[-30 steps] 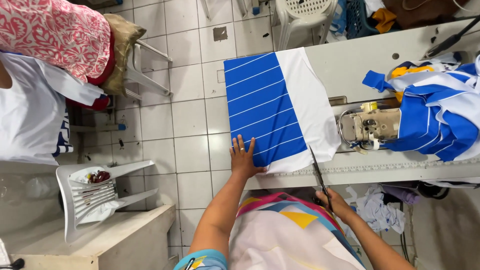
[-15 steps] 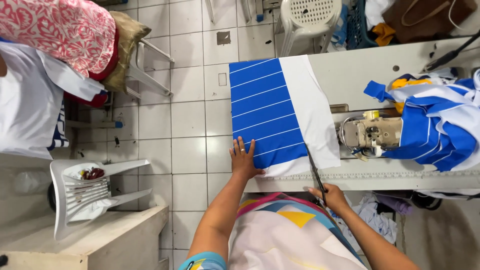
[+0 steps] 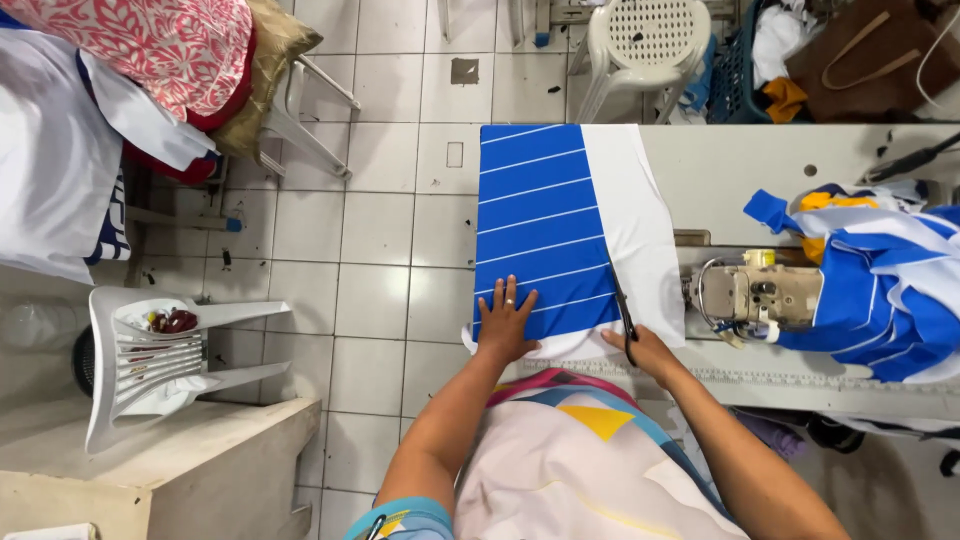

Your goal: Cutting blue and white striped fabric into strips using scissors on a work table in a factory setting.

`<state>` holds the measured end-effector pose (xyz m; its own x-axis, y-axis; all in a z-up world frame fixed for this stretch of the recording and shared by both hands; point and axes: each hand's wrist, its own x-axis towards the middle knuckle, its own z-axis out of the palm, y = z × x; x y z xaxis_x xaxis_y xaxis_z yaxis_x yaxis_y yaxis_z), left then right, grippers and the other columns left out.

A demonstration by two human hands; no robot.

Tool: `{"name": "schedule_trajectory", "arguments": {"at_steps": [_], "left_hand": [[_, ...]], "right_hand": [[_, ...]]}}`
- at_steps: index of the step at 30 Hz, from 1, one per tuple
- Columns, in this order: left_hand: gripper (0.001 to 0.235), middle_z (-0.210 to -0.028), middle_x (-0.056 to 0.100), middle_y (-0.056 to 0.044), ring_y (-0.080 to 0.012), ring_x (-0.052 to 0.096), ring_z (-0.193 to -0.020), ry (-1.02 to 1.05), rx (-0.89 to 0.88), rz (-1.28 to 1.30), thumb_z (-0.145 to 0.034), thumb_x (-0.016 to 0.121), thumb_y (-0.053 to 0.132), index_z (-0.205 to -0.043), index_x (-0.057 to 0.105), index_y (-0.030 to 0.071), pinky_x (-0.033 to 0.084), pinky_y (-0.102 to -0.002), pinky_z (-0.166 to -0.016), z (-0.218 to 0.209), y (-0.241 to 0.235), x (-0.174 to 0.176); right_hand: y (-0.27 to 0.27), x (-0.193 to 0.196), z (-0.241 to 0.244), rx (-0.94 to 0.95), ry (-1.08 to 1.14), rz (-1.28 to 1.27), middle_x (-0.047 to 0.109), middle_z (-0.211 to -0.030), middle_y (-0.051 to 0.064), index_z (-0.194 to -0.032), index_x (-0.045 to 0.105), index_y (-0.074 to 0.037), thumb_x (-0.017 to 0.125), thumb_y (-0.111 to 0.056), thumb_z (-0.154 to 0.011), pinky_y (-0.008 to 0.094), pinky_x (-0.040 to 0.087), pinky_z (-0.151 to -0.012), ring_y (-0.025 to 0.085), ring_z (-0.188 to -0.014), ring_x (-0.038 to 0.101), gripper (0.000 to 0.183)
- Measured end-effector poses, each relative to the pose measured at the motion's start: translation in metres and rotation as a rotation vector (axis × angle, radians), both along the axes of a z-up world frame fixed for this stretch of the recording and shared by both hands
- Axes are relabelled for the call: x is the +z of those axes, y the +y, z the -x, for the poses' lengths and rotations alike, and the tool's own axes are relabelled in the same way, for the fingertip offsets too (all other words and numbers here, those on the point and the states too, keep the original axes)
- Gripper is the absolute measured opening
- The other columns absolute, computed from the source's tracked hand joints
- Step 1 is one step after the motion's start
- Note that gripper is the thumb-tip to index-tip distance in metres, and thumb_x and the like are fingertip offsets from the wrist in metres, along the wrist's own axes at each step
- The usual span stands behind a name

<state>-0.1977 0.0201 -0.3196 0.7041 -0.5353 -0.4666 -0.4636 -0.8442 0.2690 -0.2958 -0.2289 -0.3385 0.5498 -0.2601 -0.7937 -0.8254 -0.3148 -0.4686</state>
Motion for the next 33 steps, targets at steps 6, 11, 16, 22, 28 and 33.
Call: {"name": "schedule_trajectory", "arguments": {"at_steps": [6,11,16,22,28,33], "left_hand": [[0.096,-0.157,0.012,-0.025,-0.043,0.009,-0.145,0.017,0.005,-0.028,-0.072,0.078,0.045,-0.15,0.028,0.021,0.021,-0.069,-0.107,-0.007,0.001,0.007],[0.096,-0.157,0.011,-0.025,-0.0435,0.008,-0.145,0.031,-0.011,-0.031,-0.072,0.077,0.045,-0.15,0.027,0.021,0.02,-0.07,-0.107,-0.007,0.001,0.008],[0.095,-0.157,0.01,-0.026,-0.0435,0.008,-0.145,0.056,-0.008,-0.023,-0.073,0.077,0.044,-0.151,0.026,0.021,0.018,-0.071,-0.106,-0.01,0.0,0.013],[0.096,-0.157,0.009,-0.024,-0.0429,0.007,-0.145,0.066,-0.009,-0.028,-0.072,0.076,0.045,-0.151,0.026,0.023,0.018,-0.071,-0.106,-0.011,0.002,0.011],[0.096,-0.157,0.009,-0.024,-0.0429,0.007,-0.145,0.075,0.006,-0.008,-0.071,0.075,0.045,-0.15,0.026,0.024,0.018,-0.071,-0.105,-0.018,0.003,0.005],[0.097,-0.158,0.009,-0.023,-0.0427,0.006,-0.145,0.075,-0.013,-0.021,-0.071,0.075,0.046,-0.151,0.024,0.025,0.017,-0.071,-0.105,-0.016,0.003,-0.003]], "right_hand": [[-0.002,-0.007,-0.032,-0.05,-0.074,0.094,0.057,-0.056,0.01,-0.063,0.059,-0.005,0.081,-0.055,-0.066,0.029,0.045,-0.053,0.026,-0.056,0.062,0.055],[-0.006,-0.007,-0.079,-0.076,-0.101,-0.049,0.052,-0.063,0.013,-0.076,0.055,-0.003,0.08,-0.06,-0.068,0.03,0.043,-0.05,0.025,-0.058,0.059,0.063],[-0.006,0.013,-0.092,-0.154,-0.14,-0.019,0.048,-0.05,0.009,-0.062,0.054,-0.003,0.084,-0.038,-0.07,0.025,0.039,-0.041,0.021,-0.042,0.055,0.048],[-0.02,-0.01,-0.143,-0.053,-0.093,-0.035,0.051,-0.061,0.011,-0.076,0.056,-0.004,0.077,-0.059,-0.073,0.03,0.038,-0.049,0.024,-0.053,0.057,0.06],[-0.02,-0.001,-0.165,-0.044,-0.112,-0.022,0.052,-0.062,0.012,-0.077,0.059,-0.001,0.079,-0.055,-0.071,0.03,0.04,-0.049,0.024,-0.053,0.058,0.058],[-0.026,-0.018,-0.195,-0.102,-0.139,-0.054,0.048,-0.067,0.011,-0.081,0.057,-0.001,0.079,-0.058,-0.073,0.028,0.04,-0.053,0.023,-0.056,0.054,0.061]]}}
